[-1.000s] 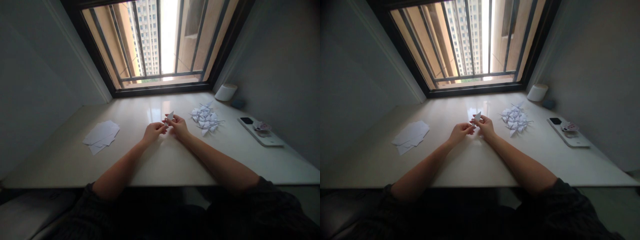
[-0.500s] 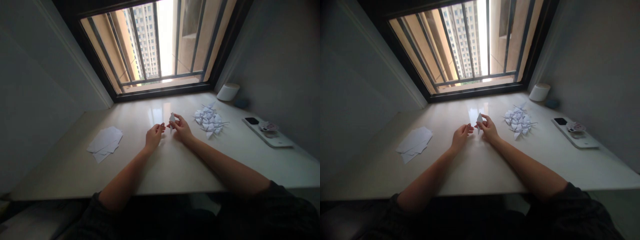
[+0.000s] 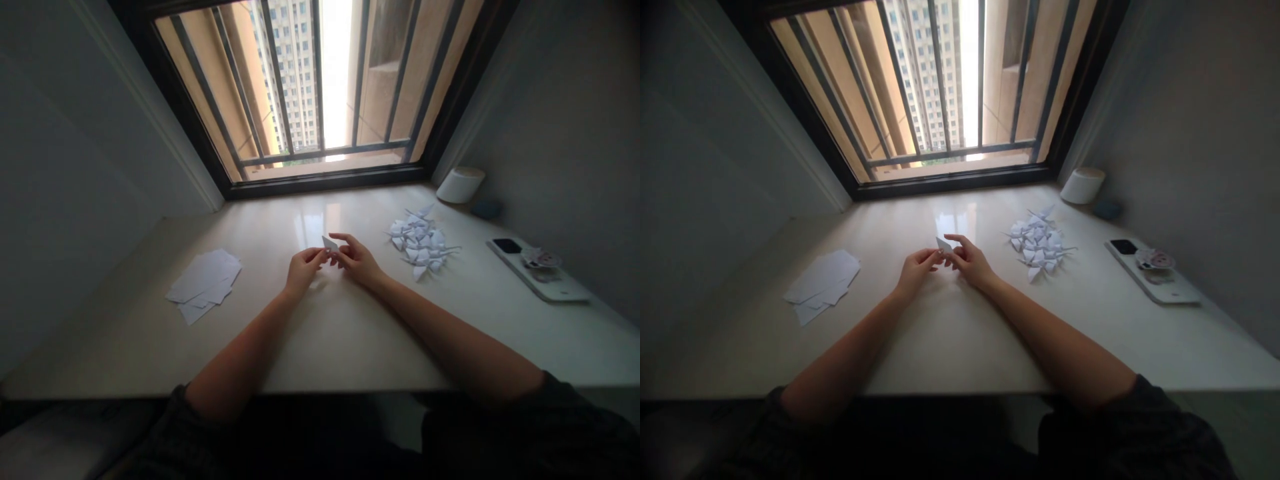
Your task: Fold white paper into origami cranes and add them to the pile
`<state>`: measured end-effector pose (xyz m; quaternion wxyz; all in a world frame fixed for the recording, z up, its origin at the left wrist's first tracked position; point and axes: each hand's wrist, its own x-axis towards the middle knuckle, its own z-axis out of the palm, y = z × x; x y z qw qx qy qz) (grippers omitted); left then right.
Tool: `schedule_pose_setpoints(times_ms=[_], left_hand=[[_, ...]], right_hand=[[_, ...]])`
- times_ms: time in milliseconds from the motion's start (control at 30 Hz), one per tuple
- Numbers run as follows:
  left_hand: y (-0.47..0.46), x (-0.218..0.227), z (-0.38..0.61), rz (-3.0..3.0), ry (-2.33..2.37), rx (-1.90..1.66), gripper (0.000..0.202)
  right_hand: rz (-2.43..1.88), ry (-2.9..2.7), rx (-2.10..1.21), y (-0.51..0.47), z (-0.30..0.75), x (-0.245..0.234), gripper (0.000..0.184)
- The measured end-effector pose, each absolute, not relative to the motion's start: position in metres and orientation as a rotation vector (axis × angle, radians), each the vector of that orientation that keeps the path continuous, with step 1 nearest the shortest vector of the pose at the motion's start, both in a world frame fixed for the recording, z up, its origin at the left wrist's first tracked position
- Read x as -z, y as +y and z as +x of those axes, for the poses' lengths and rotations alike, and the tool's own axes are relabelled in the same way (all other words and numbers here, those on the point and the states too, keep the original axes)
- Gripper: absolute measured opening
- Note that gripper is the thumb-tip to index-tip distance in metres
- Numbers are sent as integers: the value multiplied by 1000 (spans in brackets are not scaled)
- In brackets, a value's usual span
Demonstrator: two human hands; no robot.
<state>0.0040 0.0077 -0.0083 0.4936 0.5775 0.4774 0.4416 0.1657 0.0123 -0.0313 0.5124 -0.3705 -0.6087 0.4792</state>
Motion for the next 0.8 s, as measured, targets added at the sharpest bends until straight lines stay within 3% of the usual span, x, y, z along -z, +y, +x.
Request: schedule_pose_setpoints(times_ms=[133, 367, 800], left_hand=[[8, 7, 4, 1341, 1154, -1116, 39], [8, 7, 7, 1298, 1150, -1295, 34], [9, 8, 9, 1229, 1049, -1352, 36]], right_hand=[[-916, -1458, -1089, 13, 166, 30, 45], [-1062, -1479, -689, 12, 165, 28, 25], [-1085, -1593, -419, 3, 163, 17, 19]])
